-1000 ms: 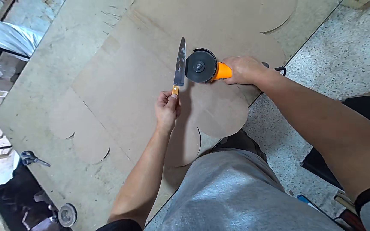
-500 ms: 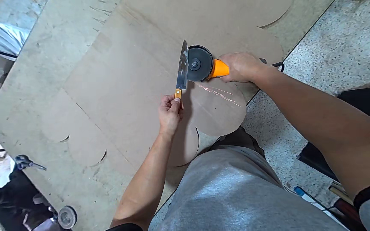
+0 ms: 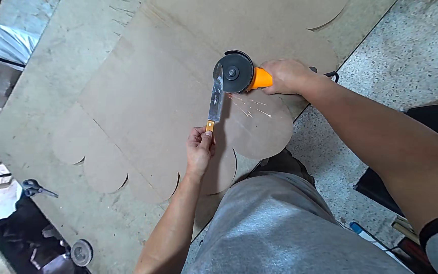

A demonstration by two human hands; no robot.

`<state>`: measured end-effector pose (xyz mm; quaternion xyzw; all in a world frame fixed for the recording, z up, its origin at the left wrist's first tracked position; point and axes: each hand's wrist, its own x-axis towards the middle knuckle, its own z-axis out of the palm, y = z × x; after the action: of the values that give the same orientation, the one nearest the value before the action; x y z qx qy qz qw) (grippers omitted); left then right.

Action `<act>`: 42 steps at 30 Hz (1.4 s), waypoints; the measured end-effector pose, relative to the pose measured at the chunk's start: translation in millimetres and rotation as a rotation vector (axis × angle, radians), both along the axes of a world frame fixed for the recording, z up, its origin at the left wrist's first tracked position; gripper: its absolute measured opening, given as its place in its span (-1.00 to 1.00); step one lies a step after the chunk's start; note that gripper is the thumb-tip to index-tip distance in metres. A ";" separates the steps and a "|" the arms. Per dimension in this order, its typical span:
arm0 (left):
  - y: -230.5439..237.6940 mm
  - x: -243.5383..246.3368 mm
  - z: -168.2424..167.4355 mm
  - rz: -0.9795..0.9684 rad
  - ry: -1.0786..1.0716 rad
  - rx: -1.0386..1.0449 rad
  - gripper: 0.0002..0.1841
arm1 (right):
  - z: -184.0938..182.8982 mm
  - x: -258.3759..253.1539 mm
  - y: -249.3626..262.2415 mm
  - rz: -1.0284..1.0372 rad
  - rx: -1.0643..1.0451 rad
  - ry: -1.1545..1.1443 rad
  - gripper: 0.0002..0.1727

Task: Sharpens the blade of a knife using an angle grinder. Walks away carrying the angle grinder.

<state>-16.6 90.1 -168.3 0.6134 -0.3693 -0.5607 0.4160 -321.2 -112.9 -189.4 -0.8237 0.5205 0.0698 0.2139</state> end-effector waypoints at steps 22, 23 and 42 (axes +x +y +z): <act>52.1 31.0 15.5 0.117 -0.123 0.001 -0.81 | -1.1 -1.6 -1.7 0.021 -0.021 -0.015 -0.34; 47.7 31.0 21.1 0.134 -0.217 -0.028 -0.80 | -1.1 -1.6 -1.8 0.025 -0.017 -0.023 -0.34; -73.1 -124.4 46.4 0.086 -0.915 0.083 -0.63 | 1.6 -2.5 -4.8 0.034 -0.022 0.006 -0.24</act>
<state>-141.0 17.0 -121.9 0.8287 -0.4664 -0.2289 0.2083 -323.7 -117.7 -187.8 -0.8345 0.5078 0.0702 0.2020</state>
